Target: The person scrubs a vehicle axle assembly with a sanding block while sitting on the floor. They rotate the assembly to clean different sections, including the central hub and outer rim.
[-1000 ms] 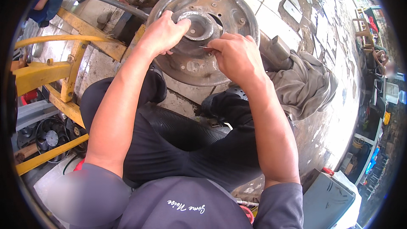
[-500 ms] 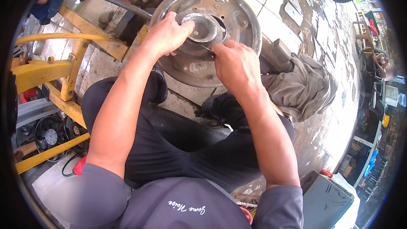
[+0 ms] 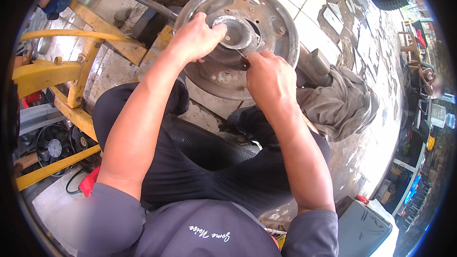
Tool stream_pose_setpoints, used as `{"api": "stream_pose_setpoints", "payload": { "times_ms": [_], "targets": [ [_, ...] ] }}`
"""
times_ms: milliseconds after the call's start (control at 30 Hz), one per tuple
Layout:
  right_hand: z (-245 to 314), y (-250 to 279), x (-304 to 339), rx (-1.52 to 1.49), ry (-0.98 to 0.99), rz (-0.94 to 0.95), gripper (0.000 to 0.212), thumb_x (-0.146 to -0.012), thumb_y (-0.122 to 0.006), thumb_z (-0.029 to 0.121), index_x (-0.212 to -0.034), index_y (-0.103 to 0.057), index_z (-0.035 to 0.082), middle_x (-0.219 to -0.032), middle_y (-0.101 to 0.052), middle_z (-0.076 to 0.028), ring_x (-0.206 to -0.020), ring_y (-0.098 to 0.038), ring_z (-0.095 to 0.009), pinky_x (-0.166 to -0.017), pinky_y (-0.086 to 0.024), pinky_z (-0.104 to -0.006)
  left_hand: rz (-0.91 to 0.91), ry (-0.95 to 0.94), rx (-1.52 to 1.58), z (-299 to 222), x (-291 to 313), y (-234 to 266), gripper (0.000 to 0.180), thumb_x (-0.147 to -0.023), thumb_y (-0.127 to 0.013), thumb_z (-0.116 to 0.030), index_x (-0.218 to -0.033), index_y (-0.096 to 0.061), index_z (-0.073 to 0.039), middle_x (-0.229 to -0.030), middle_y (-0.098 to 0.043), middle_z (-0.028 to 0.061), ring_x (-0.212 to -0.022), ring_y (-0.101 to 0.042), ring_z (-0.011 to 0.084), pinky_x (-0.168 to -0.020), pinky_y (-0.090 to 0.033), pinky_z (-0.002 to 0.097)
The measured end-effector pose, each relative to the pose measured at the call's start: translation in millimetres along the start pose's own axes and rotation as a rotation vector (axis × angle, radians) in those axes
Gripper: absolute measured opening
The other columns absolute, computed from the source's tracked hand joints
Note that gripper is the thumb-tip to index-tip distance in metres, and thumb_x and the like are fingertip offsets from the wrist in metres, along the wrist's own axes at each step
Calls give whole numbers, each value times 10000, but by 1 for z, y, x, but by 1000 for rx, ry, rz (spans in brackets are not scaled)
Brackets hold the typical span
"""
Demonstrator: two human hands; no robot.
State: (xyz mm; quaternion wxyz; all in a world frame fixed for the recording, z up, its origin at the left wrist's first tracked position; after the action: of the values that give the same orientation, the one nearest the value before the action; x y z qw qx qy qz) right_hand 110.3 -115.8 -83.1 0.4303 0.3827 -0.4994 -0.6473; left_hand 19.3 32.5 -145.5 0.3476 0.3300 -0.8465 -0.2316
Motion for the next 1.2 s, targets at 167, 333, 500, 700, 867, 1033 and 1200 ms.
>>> {"api": "stream_pose_setpoints", "payload": {
  "times_ms": [167,333,500,700,867,1033,1200],
  "targets": [
    [-7,2,3,-124,-36,-42,95,-861,-660,103,-918,-718,53,-847,-678,-160,-833,-678,-381,-761,-549,-479,15,8,-6,0,-1,-1,707,-912,-502,-434,-1353,-473,118,-813,-751,184,-773,-757,280,-881,-574,389],
    [-6,0,3,-148,49,-45,107,-858,-683,100,-947,-733,70,-856,-676,-138,-838,-676,-370,-762,-551,-468,23,8,-2,3,-5,-4,690,-909,-509,-419,-1354,-477,108,-836,-755,194,-779,-759,282,-888,-574,389],
    [1,4,2,-186,117,-71,145,-854,-700,103,-990,-749,91,-867,-679,-116,-860,-676,-348,-780,-554,-449,4,3,-2,0,-2,-1,680,-912,-512,-419,-1346,-486,103,-839,-757,193,-784,-759,281,-890,-573,390],
    [-5,3,-1,-219,20,-51,147,-863,-693,105,-992,-760,81,-881,-693,-134,-857,-680,-359,-784,-551,-444,-10,-39,33,0,-4,-1,747,-907,-540,-447,-1349,-449,148,-835,-727,237,-673,-734,299,-706,-590,388],
    [-21,-1,-3,-291,-95,25,150,-869,-674,99,-984,-763,61,-909,-704,-169,-836,-683,-378,-767,-539,-451,-27,-32,36,1,-3,-2,736,-908,-540,-442,-1337,-455,150,-827,-725,238,-660,-732,297,-707,-590,391],
    [-7,4,-7,-237,16,14,160,-857,-669,85,-984,-766,73,-907,-704,-151,-860,-686,-372,-782,-546,-448,-3,-52,61,1,-6,-4,770,-907,-563,-457,-1332,-439,174,-853,-714,269,-624,-724,308,-617,-600,387],
    [-2,3,-9,-127,70,25,176,-848,-664,93,-988,-770,88,-933,-714,-136,-895,-689,-368,-810,-557,-461,-11,-3,-16,3,-4,-2,672,-915,-503,-421,-1341,-496,97,-827,-757,183,-768,-762,269,-917,-564,398]
  ]
}}
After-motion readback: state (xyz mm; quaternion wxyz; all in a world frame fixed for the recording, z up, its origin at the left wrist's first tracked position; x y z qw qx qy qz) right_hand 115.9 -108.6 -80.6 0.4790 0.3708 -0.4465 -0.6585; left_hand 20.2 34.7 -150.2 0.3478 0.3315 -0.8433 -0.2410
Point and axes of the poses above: each hand's wrist, its own x-axis away from the middle knuckle, its own y-axis out of the back of the hand, z = x × y, the point moved 10 cm from there along -x, towards the middle knuckle
